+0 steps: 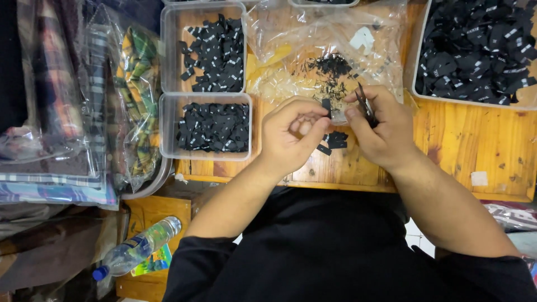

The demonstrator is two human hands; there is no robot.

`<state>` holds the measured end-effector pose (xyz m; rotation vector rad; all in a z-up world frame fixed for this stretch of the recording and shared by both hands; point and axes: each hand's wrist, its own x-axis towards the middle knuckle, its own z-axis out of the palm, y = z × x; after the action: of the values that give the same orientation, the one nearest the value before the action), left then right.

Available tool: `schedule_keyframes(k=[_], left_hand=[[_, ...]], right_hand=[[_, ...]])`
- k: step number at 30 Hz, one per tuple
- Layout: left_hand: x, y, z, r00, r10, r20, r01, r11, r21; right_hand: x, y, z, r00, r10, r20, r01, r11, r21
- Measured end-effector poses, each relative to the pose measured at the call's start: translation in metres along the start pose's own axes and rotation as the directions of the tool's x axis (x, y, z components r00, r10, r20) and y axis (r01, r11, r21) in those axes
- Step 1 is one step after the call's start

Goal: Trimming small black fabric labels using a pair of small scissors at a workbench.

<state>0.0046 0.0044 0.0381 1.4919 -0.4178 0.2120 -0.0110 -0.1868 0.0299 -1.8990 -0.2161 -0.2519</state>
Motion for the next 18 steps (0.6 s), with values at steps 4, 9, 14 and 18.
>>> schedule_keyframes(k=[4,9,14,18], left_hand=[[0.002,-0.002,-0.007,0.999,0.041,0.004,-0.041,0.999,-0.028],[0.0,-0.008,-0.009,0.994,0.098,0.048,-0.098,0.995,-0.004],[-0.005,-0.011,-0.008,0.993,0.113,0.04,-0.114,0.993,0.028],[-0.01,-0.022,-0.007,0.991,0.122,0.054,-0.127,0.987,0.096]], right_hand=[[0.001,-0.001,0.001,0.998,0.057,0.035,-0.059,0.997,0.05],[0.004,-0.005,0.001,0.974,0.172,0.15,-0.198,0.964,0.18],[0.005,-0.001,0.001,0.961,0.195,0.198,-0.236,0.949,0.21],[0.004,0.003,0.003,0.956,0.205,0.207,-0.25,0.943,0.22]])
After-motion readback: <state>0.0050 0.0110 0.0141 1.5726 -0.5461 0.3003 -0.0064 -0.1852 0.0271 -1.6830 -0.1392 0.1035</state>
